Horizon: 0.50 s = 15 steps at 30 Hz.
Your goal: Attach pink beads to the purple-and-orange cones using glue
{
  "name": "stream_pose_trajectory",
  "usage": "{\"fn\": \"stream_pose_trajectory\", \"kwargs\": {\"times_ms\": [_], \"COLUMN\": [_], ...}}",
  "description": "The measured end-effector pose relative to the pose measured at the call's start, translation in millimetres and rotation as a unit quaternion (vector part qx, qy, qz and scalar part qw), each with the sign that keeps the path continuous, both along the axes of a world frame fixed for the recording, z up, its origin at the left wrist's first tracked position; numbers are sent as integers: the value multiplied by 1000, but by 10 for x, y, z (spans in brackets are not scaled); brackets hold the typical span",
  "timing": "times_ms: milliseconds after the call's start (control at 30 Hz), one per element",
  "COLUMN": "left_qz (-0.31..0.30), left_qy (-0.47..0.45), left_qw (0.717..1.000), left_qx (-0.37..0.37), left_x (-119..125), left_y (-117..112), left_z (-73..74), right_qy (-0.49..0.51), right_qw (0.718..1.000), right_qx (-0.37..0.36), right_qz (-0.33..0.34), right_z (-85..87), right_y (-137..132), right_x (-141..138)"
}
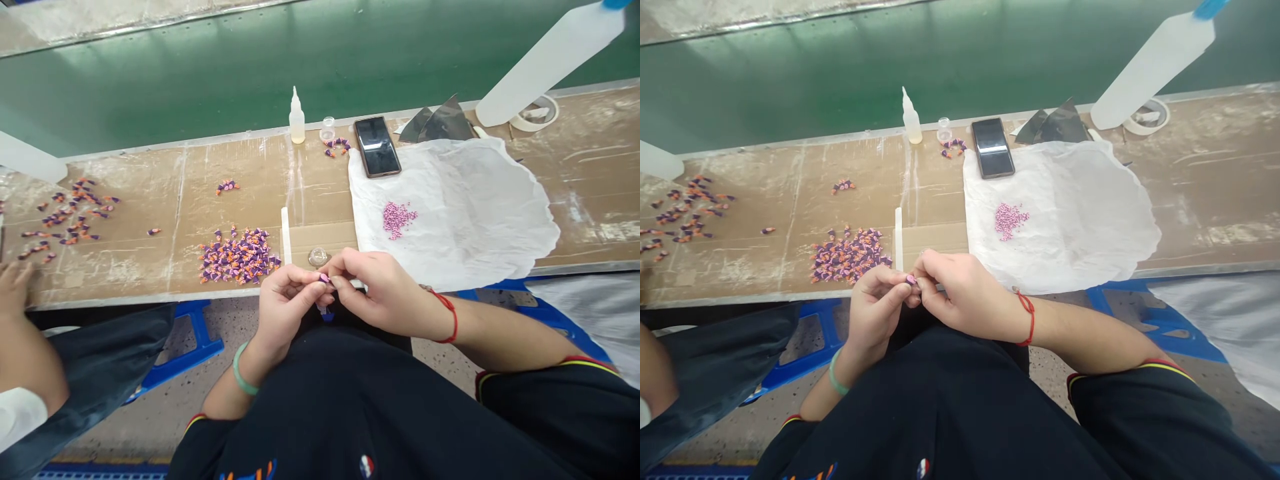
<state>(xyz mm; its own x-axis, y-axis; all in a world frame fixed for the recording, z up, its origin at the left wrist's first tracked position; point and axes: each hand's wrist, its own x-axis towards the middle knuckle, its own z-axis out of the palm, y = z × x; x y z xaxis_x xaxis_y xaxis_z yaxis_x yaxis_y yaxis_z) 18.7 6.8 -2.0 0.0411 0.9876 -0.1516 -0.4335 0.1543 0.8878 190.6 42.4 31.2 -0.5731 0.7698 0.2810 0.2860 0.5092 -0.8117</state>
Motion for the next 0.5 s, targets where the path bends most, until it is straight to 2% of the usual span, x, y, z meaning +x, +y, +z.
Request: {"fn": "stream_pose_trajectory", "kwargs": {"times_ms": [200, 267, 333, 400, 433, 500], "left_qz": [-4, -4, -2, 3, 5, 7], "left_qy": [13, 45, 117, 240, 312, 449], "left_qw": [999, 998, 993, 969, 945, 878], "left_qx": [-34, -38, -13, 54, 97, 167], "left_x": [9, 0, -46, -150, -227, -426], "left_y": [-10, -12, 13, 74, 118, 223], "left_z": [16, 15, -5, -51, -82, -152], "right_qy": [16, 23, 29, 27, 23, 12], "right_qw": [996, 991, 984, 975, 970, 957], "right_qx": [-37, -67, -92, -105, -108, -117], "right_qz": [-84, -116, -149, -192, -217, -265], "right_z": [-1, -20, -69, -152, -207, -333], "right_y": [33, 57, 79, 96, 104, 116], "right_x": [136, 236, 350, 471, 533, 655]}}
